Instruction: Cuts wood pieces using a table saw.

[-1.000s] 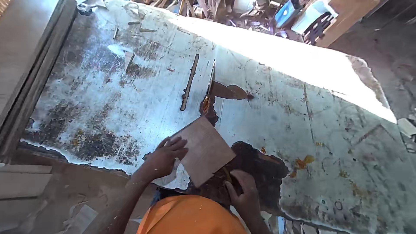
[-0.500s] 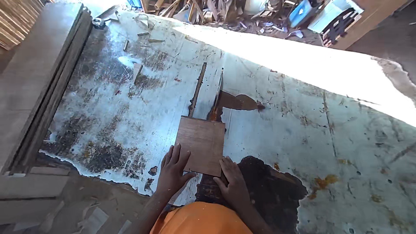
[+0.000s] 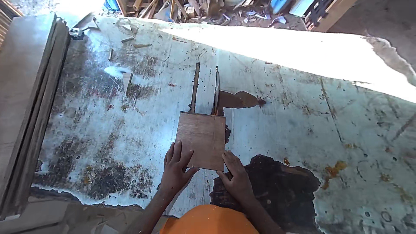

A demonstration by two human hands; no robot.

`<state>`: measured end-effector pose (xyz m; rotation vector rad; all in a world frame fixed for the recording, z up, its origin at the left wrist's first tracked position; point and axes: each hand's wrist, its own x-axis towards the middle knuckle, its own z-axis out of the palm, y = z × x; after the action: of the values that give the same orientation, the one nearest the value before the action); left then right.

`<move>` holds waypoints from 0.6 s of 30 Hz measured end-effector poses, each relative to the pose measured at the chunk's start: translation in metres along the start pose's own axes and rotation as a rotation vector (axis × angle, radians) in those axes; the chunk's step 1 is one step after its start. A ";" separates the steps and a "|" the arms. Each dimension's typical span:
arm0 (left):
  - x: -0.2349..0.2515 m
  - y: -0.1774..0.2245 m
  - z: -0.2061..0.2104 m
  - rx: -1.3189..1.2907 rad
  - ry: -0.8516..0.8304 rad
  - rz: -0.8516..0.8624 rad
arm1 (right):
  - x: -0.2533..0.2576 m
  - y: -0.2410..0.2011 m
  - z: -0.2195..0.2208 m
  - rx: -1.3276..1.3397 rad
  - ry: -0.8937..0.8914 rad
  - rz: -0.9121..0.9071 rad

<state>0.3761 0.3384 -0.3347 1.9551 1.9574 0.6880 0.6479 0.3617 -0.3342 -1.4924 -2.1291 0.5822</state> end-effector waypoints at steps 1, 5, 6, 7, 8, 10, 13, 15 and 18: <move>0.001 0.000 0.000 -0.003 0.001 0.002 | 0.000 0.000 0.000 0.004 0.001 0.003; 0.004 -0.001 0.000 -0.007 -0.004 0.007 | 0.001 -0.002 0.003 0.014 0.024 0.008; 0.004 -0.002 0.000 -0.005 -0.002 0.008 | 0.001 -0.002 0.003 0.012 0.025 0.009; 0.004 -0.001 0.000 -0.002 -0.004 0.008 | 0.001 -0.001 0.004 0.007 0.023 0.011; 0.005 -0.001 0.000 -0.001 -0.002 0.009 | 0.001 -0.001 0.004 0.000 0.020 0.014; 0.005 -0.001 0.001 0.001 0.002 0.009 | 0.002 0.000 0.004 -0.008 0.009 0.023; 0.007 0.000 0.001 -0.007 0.001 -0.002 | 0.005 0.000 0.003 0.004 0.015 0.021; 0.008 0.001 0.000 -0.010 -0.007 -0.014 | 0.006 0.001 0.004 0.008 0.030 0.007; 0.011 0.001 0.000 -0.013 -0.012 -0.017 | 0.008 0.001 0.004 -0.005 0.030 0.003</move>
<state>0.3761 0.3490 -0.3328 1.9287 1.9552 0.6816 0.6438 0.3694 -0.3372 -1.4979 -2.1074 0.5521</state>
